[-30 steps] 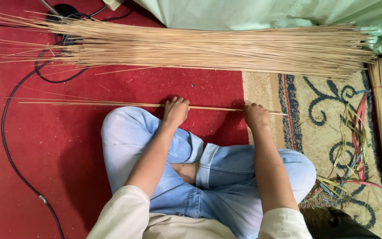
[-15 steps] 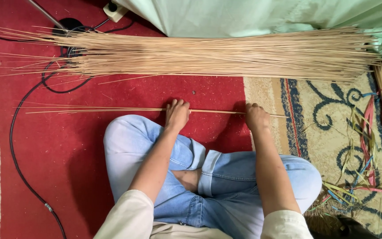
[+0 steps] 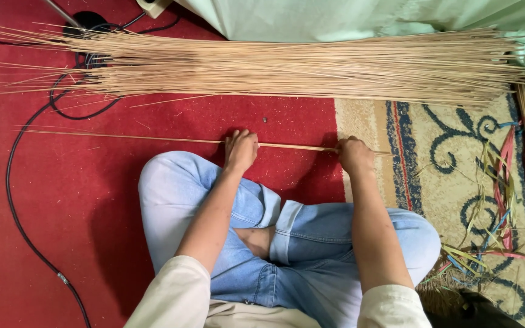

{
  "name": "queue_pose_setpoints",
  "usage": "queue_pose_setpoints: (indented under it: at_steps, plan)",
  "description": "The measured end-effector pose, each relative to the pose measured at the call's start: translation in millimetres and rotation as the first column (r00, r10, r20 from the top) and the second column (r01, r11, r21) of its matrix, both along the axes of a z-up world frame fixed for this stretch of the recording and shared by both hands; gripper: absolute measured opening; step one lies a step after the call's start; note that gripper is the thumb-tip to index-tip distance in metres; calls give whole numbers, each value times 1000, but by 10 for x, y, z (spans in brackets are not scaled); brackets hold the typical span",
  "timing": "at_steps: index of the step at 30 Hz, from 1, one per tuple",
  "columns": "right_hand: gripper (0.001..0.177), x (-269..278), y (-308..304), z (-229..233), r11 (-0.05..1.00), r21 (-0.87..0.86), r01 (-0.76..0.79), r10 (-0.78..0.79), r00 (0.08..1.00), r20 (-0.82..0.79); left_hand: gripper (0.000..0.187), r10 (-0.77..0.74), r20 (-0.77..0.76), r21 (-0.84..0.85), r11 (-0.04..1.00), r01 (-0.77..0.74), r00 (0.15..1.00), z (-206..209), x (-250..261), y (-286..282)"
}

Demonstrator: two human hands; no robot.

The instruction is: Sorting and aligning long thin wooden sticks or reeds while sitting on the floor

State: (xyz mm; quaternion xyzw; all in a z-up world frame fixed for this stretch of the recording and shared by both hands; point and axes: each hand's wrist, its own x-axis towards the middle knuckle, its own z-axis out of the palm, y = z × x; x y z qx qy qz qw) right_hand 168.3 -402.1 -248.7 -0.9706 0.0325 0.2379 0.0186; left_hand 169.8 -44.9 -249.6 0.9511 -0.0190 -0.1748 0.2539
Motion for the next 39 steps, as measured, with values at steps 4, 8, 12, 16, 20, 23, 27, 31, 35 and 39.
queue_pose_setpoints:
  at_steps: [4, 8, 12, 16, 20, 23, 27, 31, 35, 39]
  plan:
    - [23, 3, 43, 173, 997, 64, 46, -45, 999, -13, 12, 15, 3, -6, 1000, -15, 1000, 21, 11, 3]
    - [25, 4, 32, 179, 992, 98, 79, -77, 997, -32, 10, 5, 16, -7, 1000, -5, 1000, -29, 16, 13]
    - [25, 28, 30, 130, 991, 91, 96, -93, 995, -41, 8, -11, 43, -27, 1000, 12, 999, -78, 25, 47]
    - [26, 2, 24, 101, 989, 107, 104, -99, 993, -56, 7, -7, 55, -15, 1000, 8, 998, -218, 40, 46]
    - [26, 4, 40, 124, 995, 76, 65, -61, 997, -53, 4, 6, 73, -30, 1000, -4, 997, -234, 32, 46]
    - [25, 15, 40, 98, 994, 79, 76, -72, 996, -49, 5, 4, 82, -30, 1000, -2, 997, -202, 25, 42]
    - [26, 23, 18, 96, 989, 109, 101, -94, 993, -70, 6, -14, 84, 2, 1000, 14, 996, -263, 48, 39]
    - [27, 21, 41, 171, 990, 112, 86, -78, 994, -72, 6, -12, 90, 3, 1000, 12, 996, -185, 37, 45]
    - [27, 2, 46, 192, 991, 114, 75, -68, 996, -63, 6, -7, 115, 3, 1000, 7, 993, -131, 24, 40]
    - [27, 1, 81, 233, 990, 124, 74, -67, 996, -59, 6, -4, 129, -3, 1000, 5, 992, -139, 19, 44]
